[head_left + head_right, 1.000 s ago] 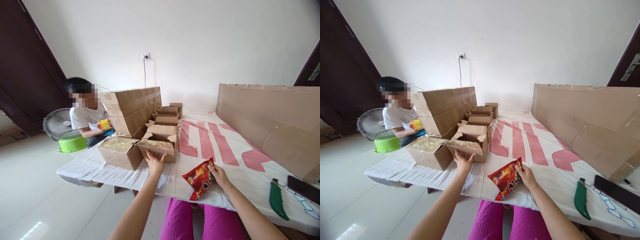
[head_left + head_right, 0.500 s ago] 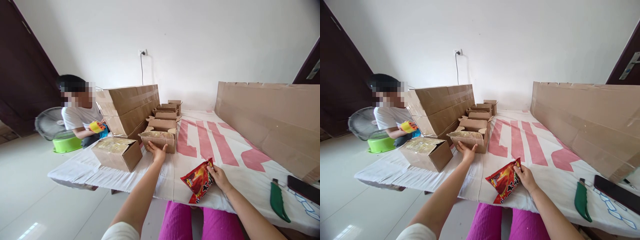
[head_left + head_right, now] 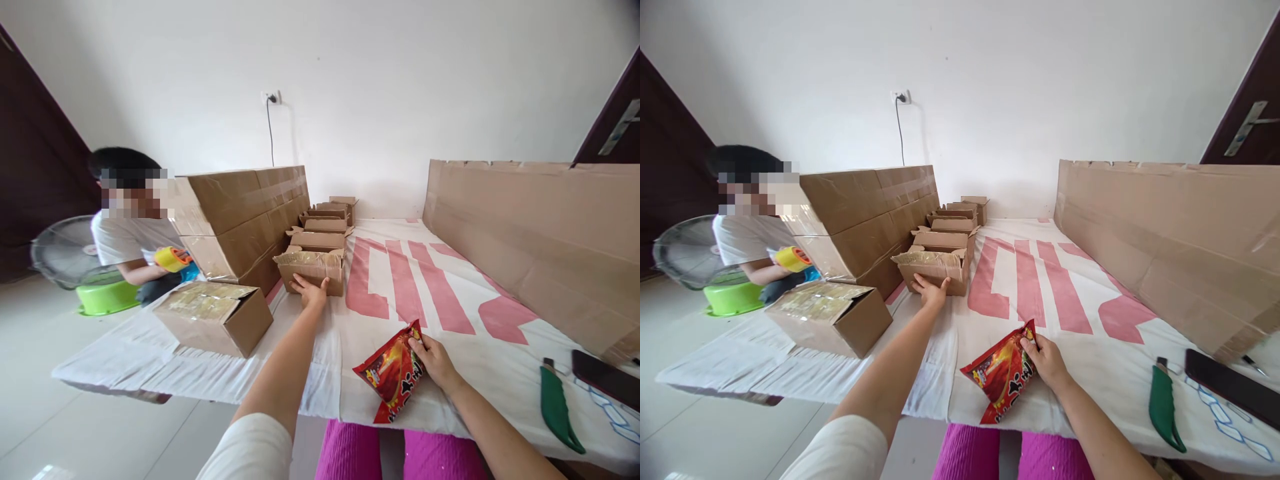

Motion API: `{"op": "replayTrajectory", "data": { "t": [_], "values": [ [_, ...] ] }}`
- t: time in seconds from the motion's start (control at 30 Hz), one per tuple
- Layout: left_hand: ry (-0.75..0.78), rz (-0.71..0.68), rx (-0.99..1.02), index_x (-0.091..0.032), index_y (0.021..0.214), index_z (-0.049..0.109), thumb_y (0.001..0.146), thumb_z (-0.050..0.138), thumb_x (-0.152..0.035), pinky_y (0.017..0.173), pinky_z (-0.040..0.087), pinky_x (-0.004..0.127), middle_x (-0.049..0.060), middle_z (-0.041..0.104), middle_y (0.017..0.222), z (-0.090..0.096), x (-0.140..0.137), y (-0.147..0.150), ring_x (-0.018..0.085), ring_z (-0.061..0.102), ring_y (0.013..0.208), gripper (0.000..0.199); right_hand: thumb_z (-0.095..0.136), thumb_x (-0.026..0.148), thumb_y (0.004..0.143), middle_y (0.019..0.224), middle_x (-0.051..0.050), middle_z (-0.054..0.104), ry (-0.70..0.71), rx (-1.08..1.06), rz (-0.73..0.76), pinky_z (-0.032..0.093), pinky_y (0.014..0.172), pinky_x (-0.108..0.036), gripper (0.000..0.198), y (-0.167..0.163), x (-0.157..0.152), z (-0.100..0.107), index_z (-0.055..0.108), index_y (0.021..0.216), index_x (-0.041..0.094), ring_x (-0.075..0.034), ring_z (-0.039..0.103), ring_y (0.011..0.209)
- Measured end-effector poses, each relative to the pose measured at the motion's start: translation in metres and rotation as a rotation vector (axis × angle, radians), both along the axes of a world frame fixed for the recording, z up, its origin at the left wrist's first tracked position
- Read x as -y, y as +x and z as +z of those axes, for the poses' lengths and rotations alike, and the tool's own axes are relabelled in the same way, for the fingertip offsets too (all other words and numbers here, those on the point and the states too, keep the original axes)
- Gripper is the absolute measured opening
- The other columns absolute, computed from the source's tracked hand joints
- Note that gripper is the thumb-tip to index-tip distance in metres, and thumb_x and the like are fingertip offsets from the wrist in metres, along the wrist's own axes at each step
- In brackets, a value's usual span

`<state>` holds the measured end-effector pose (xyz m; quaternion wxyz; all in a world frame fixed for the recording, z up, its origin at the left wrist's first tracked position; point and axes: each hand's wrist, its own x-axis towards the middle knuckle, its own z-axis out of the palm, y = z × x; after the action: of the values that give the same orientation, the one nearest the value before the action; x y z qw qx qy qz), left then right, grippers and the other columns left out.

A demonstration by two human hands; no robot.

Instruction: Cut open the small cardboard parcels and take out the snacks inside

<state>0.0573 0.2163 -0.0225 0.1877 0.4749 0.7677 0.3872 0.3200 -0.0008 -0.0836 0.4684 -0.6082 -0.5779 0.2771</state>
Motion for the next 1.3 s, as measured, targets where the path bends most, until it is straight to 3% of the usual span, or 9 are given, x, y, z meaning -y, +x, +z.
{"op": "replayTrajectory", "data": {
  "t": [0.23, 0.37, 0.53, 0.67, 0.8, 0.87, 1.07, 1.2, 1.3],
  "values": [
    [-0.070, -0.057, -0.040, -0.010, 0.152, -0.008, 0.082, 0.058, -0.059, 0.101, 0.046, 0.052, 0.031, 0.002, 0.158, 0.010, -0.009, -0.004, 0.042, 0.047, 0.130, 0.108, 0.047, 0.067, 0.083, 0.066, -0.004, 0.063, 0.017, 0.047, -0.028, 0.042, 0.059, -0.028, 0.051, -0.002, 0.000, 0.003, 0.055, 0.067, 0.019, -0.019, 0.057, 0.064],
    [-0.107, -0.163, -0.078, -0.010, 0.148, 0.023, 0.086, 0.063, -0.045, 0.100, 0.046, 0.051, 0.026, 0.029, 0.151, 0.021, 0.008, -0.017, 0.037, 0.050, 0.126, 0.082, 0.046, 0.067, 0.084, 0.067, -0.004, 0.064, 0.024, 0.051, -0.020, 0.042, 0.059, -0.028, 0.051, -0.001, 0.000, 0.002, 0.056, 0.069, 0.020, -0.020, 0.058, 0.065],
    [-0.131, -0.522, -0.139, -0.015, 0.116, 0.061, 0.094, 0.053, -0.038, 0.091, 0.052, 0.043, 0.009, 0.064, 0.117, 0.032, 0.058, -0.016, 0.023, 0.062, 0.106, 0.033, 0.047, 0.066, 0.084, 0.067, -0.005, 0.065, 0.039, 0.038, -0.016, 0.042, 0.061, -0.029, 0.051, -0.001, -0.002, 0.001, 0.059, 0.070, 0.019, -0.021, 0.058, 0.065],
    [-0.134, -0.935, -0.180, -0.017, 0.111, 0.067, 0.095, 0.041, -0.050, 0.090, 0.051, 0.031, 0.007, 0.071, 0.111, 0.037, 0.117, 0.014, 0.023, 0.066, 0.104, 0.045, 0.048, 0.067, 0.083, 0.069, -0.004, 0.066, 0.047, 0.017, 0.002, 0.042, 0.060, -0.029, 0.050, 0.001, -0.001, 0.000, 0.059, 0.071, 0.019, -0.021, 0.060, 0.067],
    [-0.218, -1.206, -0.305, -0.021, 0.125, 0.060, 0.067, 0.073, -0.057, 0.083, 0.052, 0.030, 0.007, 0.070, 0.119, 0.040, 0.163, 0.045, 0.025, 0.067, 0.101, 0.070, 0.042, 0.070, 0.084, 0.067, -0.003, 0.064, 0.062, -0.015, 0.037, 0.044, 0.060, -0.029, 0.055, 0.004, 0.001, 0.000, 0.058, 0.070, 0.019, -0.020, 0.058, 0.065],
    [-0.269, -1.266, -0.388, -0.022, 0.118, 0.064, 0.062, 0.077, -0.052, 0.079, 0.052, 0.030, 0.006, 0.072, 0.112, 0.042, 0.172, 0.050, 0.026, 0.068, 0.097, 0.065, 0.038, 0.072, 0.085, 0.066, -0.003, 0.064, 0.078, -0.025, 0.059, 0.046, 0.063, -0.030, 0.059, 0.005, 0.003, 0.001, 0.058, 0.068, 0.019, -0.019, 0.059, 0.066],
    [-0.352, -1.208, -0.622, -0.024, 0.095, 0.071, 0.068, 0.071, -0.032, 0.070, 0.049, 0.026, 0.000, 0.075, 0.093, 0.069, 0.138, 0.001, 0.023, 0.068, 0.084, 0.027, 0.035, 0.071, 0.087, 0.085, -0.008, 0.070, 0.092, -0.040, 0.054, 0.050, 0.082, -0.036, 0.060, 0.006, 0.002, 0.000, 0.066, 0.087, 0.019, -0.024, 0.065, 0.086],
    [-0.234, -0.913, -0.759, -0.025, 0.114, 0.065, 0.073, 0.066, -0.023, 0.084, 0.047, 0.033, 0.006, 0.071, 0.109, 0.090, 0.101, -0.046, 0.029, 0.064, 0.101, 0.041, 0.036, 0.069, 0.087, 0.078, -0.008, 0.069, 0.065, -0.011, 0.039, 0.050, 0.079, -0.037, 0.058, 0.006, -0.001, -0.003, 0.066, 0.086, 0.020, -0.024, 0.066, 0.081],
    [-0.079, -0.636, -0.831, -0.022, 0.135, 0.048, 0.085, 0.048, -0.017, 0.101, 0.037, 0.046, 0.015, 0.057, 0.130, 0.086, 0.091, -0.059, 0.033, 0.049, 0.124, 0.050, 0.038, 0.069, 0.086, 0.074, -0.007, 0.068, 0.057, 0.023, 0.031, 0.049, 0.075, -0.035, 0.056, 0.005, -0.001, -0.003, 0.065, 0.083, 0.020, -0.024, 0.065, 0.077]
  ]
}}
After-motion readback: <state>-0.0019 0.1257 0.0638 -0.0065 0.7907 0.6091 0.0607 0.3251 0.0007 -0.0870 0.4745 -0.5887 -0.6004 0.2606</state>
